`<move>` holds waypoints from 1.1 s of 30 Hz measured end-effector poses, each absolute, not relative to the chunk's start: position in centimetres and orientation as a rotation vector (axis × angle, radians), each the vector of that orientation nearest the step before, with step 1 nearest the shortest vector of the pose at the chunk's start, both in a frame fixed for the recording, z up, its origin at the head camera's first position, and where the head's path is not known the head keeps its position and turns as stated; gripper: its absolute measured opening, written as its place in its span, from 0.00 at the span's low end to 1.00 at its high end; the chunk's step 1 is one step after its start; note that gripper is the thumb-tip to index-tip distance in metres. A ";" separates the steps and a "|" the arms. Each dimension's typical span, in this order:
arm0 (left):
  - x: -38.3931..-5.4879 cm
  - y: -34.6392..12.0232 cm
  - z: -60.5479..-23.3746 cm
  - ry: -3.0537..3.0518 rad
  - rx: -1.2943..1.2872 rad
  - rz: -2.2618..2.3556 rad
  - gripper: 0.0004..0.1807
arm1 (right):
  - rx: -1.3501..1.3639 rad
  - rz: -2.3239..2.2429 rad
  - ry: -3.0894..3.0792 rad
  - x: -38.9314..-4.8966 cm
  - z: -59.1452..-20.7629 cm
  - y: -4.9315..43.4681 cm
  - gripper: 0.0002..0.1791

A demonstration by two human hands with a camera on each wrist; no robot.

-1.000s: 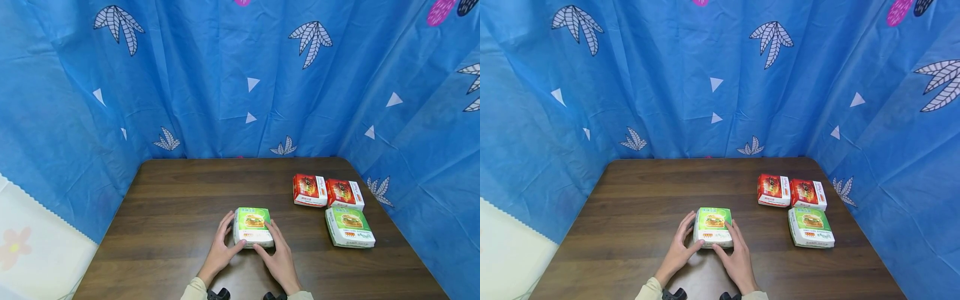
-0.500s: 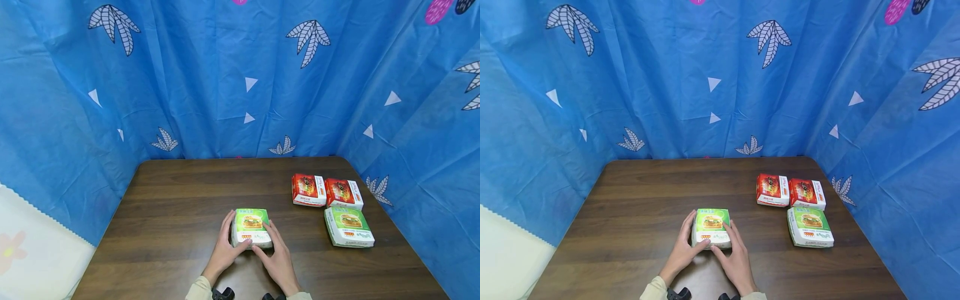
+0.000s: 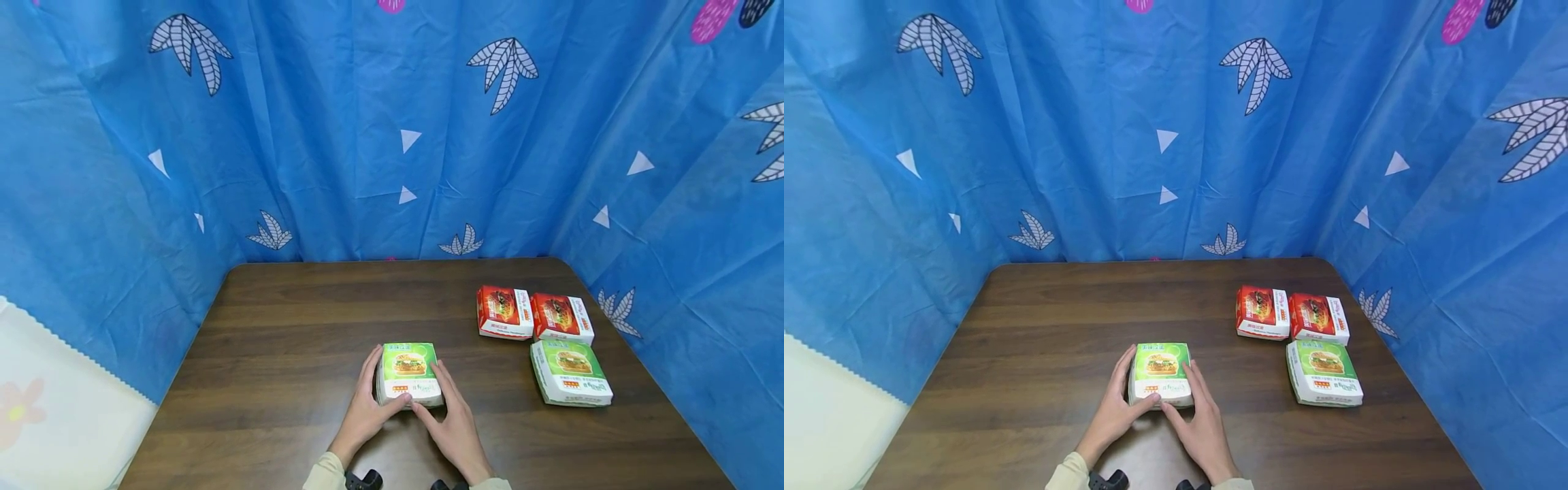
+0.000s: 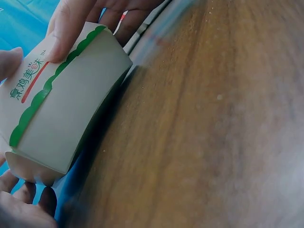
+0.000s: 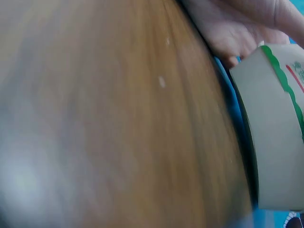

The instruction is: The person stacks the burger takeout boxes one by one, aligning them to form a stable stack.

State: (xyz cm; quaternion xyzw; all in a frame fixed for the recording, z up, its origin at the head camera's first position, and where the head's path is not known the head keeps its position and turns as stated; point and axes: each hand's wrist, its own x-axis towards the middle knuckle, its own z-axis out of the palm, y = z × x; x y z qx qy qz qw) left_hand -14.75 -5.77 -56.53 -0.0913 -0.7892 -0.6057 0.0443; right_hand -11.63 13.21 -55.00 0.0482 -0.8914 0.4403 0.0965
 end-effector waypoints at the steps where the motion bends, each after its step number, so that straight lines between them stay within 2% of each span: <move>1: -14.7 -5.8 -56.6 -2.412 -0.273 -1.854 0.58 | 0.148 1.314 -2.638 -11.6 -54.9 13.3 0.46; 8: -14.5 -5.8 -56.9 -2.371 -0.242 -1.931 0.59 | 0.181 1.337 -2.602 -11.6 -54.2 13.9 0.44; 19: -14.5 -5.7 -56.8 -2.371 -0.226 -1.952 0.59 | 0.088 1.416 -2.505 -11.8 -52.4 15.4 0.39; 33: -14.7 -5.7 -56.8 -2.340 -0.248 -1.966 0.59 | -0.022 1.306 -2.501 -12.4 -50.9 17.6 0.40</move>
